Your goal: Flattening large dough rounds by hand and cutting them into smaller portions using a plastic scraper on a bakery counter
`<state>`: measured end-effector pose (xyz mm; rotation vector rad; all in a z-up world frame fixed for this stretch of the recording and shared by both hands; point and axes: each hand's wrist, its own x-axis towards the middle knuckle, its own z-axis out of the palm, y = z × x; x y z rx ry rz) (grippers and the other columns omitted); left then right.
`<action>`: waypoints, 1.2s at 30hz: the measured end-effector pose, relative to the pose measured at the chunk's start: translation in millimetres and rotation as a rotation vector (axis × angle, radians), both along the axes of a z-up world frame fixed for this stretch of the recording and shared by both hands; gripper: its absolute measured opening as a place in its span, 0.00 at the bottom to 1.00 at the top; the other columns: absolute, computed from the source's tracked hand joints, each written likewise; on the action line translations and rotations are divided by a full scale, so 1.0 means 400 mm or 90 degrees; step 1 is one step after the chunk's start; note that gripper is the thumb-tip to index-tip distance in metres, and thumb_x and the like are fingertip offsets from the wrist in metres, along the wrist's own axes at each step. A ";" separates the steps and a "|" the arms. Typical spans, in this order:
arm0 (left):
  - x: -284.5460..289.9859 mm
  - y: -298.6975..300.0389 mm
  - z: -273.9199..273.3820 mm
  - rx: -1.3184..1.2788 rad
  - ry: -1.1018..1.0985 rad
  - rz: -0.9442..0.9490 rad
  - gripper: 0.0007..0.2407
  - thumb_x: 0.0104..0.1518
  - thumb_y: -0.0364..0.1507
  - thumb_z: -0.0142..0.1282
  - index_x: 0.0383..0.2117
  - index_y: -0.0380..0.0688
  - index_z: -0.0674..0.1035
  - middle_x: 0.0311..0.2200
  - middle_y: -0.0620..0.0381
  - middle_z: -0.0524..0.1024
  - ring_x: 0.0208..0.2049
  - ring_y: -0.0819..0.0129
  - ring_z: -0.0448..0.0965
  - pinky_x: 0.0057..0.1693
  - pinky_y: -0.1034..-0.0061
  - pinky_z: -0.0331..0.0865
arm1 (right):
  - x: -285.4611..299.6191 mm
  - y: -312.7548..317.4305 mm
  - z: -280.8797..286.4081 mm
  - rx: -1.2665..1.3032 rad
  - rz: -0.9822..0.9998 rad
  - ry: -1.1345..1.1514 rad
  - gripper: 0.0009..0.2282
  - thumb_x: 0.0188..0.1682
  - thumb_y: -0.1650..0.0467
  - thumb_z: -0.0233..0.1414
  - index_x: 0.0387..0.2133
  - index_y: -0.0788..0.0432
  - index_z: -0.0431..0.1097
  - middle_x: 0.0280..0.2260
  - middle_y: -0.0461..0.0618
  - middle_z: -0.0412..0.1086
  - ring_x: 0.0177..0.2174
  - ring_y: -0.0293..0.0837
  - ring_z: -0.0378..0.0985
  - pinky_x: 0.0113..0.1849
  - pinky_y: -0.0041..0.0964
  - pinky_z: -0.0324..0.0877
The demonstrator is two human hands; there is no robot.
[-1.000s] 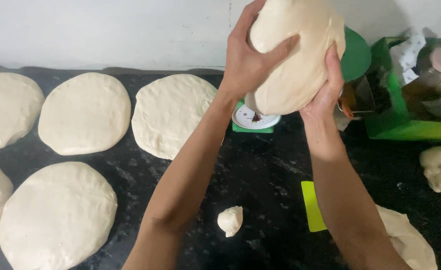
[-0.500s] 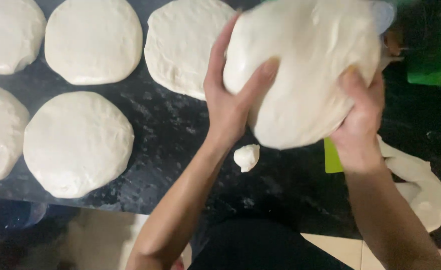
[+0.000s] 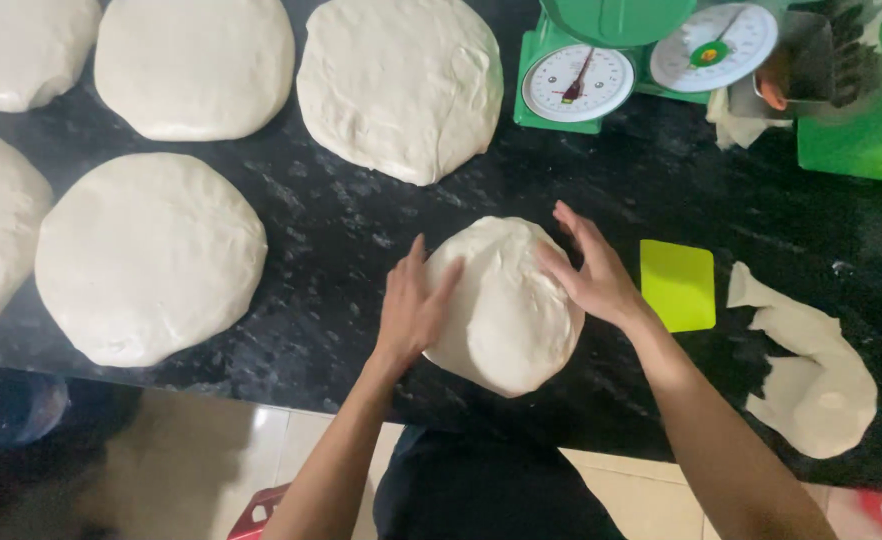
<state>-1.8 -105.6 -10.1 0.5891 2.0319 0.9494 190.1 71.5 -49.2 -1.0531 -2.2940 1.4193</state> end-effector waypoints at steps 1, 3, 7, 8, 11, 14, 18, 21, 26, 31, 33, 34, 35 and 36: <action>-0.012 0.035 -0.035 -0.042 0.051 -0.075 0.38 0.59 0.60 0.40 0.69 0.44 0.61 0.62 0.40 0.66 0.66 0.47 0.64 0.69 0.53 0.55 | -0.012 0.009 -0.024 -0.015 0.013 0.026 0.34 0.54 0.60 0.54 0.68 0.66 0.50 0.60 0.76 0.57 0.58 0.71 0.62 0.59 0.63 0.58; -0.027 0.088 -0.066 -0.087 0.102 -0.151 0.41 0.54 0.65 0.41 0.67 0.47 0.66 0.59 0.44 0.71 0.62 0.50 0.72 0.66 0.56 0.64 | -0.045 0.015 -0.036 -0.031 0.025 0.052 0.31 0.56 0.60 0.52 0.68 0.66 0.52 0.60 0.74 0.60 0.56 0.68 0.67 0.57 0.61 0.62; -0.034 0.120 -0.060 -0.102 0.012 -0.116 0.38 0.44 0.66 0.52 0.54 0.51 0.79 0.46 0.50 0.81 0.50 0.52 0.81 0.57 0.61 0.74 | -0.096 -0.002 0.028 -0.030 -0.030 -0.162 0.31 0.46 0.46 0.54 0.57 0.51 0.70 0.50 0.58 0.74 0.53 0.57 0.74 0.53 0.52 0.68; -0.032 0.115 -0.063 -0.073 -0.040 -0.072 0.33 0.43 0.60 0.62 0.50 0.52 0.82 0.42 0.50 0.83 0.46 0.53 0.84 0.53 0.63 0.77 | -0.098 -0.010 0.048 -0.074 -0.080 -0.190 0.30 0.43 0.41 0.53 0.49 0.47 0.77 0.45 0.53 0.77 0.50 0.54 0.77 0.50 0.50 0.71; 0.031 0.022 0.001 0.120 -0.016 -0.060 0.27 0.42 0.45 0.72 0.47 0.45 0.80 0.36 0.42 0.82 0.40 0.47 0.84 0.44 0.59 0.77 | -0.041 -0.055 0.069 -0.141 -0.096 -0.138 0.17 0.42 0.50 0.59 0.38 0.40 0.82 0.36 0.46 0.80 0.42 0.48 0.81 0.44 0.45 0.72; 0.056 -0.024 -0.096 0.186 -0.131 0.080 0.37 0.40 0.36 0.78 0.60 0.54 0.70 0.35 0.44 0.81 0.35 0.55 0.81 0.39 0.70 0.77 | 0.004 -0.049 -0.007 -0.188 -0.132 -0.021 0.15 0.43 0.57 0.65 0.40 0.49 0.82 0.37 0.48 0.80 0.40 0.40 0.79 0.44 0.39 0.71; -0.017 0.027 -0.028 -0.056 -0.073 0.029 0.52 0.39 0.65 0.62 0.69 0.45 0.60 0.55 0.41 0.73 0.60 0.47 0.73 0.64 0.55 0.67 | 0.070 -0.038 -0.014 -0.009 -0.137 -0.047 0.31 0.50 0.55 0.57 0.66 0.52 0.61 0.59 0.64 0.64 0.56 0.59 0.70 0.54 0.54 0.69; -0.030 0.050 -0.005 -0.128 -0.036 -0.063 0.40 0.45 0.65 0.55 0.52 0.40 0.81 0.47 0.40 0.80 0.52 0.46 0.80 0.57 0.59 0.75 | 0.119 -0.141 0.080 -0.170 -0.276 0.039 0.32 0.57 0.57 0.47 0.69 0.66 0.49 0.63 0.76 0.54 0.60 0.70 0.61 0.56 0.63 0.63; -0.060 0.080 -0.118 -0.111 -0.135 -0.099 0.38 0.41 0.64 0.59 0.47 0.41 0.84 0.44 0.41 0.82 0.48 0.50 0.82 0.52 0.59 0.76 | 0.152 -0.319 -0.006 -0.269 -0.497 0.193 0.31 0.57 0.67 0.48 0.70 0.69 0.42 0.63 0.81 0.51 0.61 0.75 0.56 0.59 0.71 0.55; -0.016 0.041 -0.013 0.017 -0.270 -0.135 0.34 0.42 0.55 0.67 0.46 0.35 0.84 0.36 0.37 0.81 0.38 0.52 0.84 0.40 0.61 0.76 | 0.022 -0.362 -0.034 -0.399 -0.611 0.303 0.29 0.51 0.58 0.57 0.59 0.66 0.59 0.52 0.67 0.66 0.49 0.59 0.72 0.46 0.61 0.70; -0.023 0.009 0.015 0.056 -0.302 -0.135 0.30 0.45 0.51 0.67 0.44 0.33 0.85 0.33 0.36 0.81 0.35 0.54 0.83 0.37 0.60 0.74 | -0.024 -0.366 0.032 -0.469 -0.656 0.356 0.28 0.50 0.56 0.59 0.50 0.70 0.67 0.43 0.63 0.73 0.40 0.51 0.79 0.39 0.54 0.75; -0.031 -0.008 0.031 0.113 -0.367 -0.070 0.29 0.46 0.47 0.70 0.44 0.31 0.82 0.29 0.39 0.79 0.30 0.56 0.82 0.32 0.65 0.74 | -0.048 -0.377 0.084 -0.427 -0.638 0.354 0.24 0.50 0.57 0.60 0.44 0.69 0.70 0.37 0.61 0.74 0.35 0.50 0.80 0.35 0.49 0.75; -0.035 -0.027 0.044 0.168 -0.434 0.001 0.28 0.47 0.43 0.72 0.44 0.28 0.79 0.26 0.42 0.77 0.24 0.59 0.81 0.26 0.69 0.74 | -0.067 -0.387 0.135 -0.387 -0.618 0.347 0.22 0.49 0.57 0.61 0.38 0.68 0.72 0.31 0.60 0.75 0.29 0.48 0.81 0.30 0.44 0.76; -0.045 -0.044 0.065 0.165 -0.435 -0.006 0.28 0.47 0.43 0.72 0.44 0.28 0.79 0.26 0.42 0.77 0.24 0.59 0.81 0.26 0.69 0.74 | -0.071 -0.356 0.119 -0.386 -0.625 0.349 0.22 0.49 0.57 0.61 0.38 0.68 0.72 0.31 0.60 0.75 0.29 0.48 0.81 0.30 0.44 0.76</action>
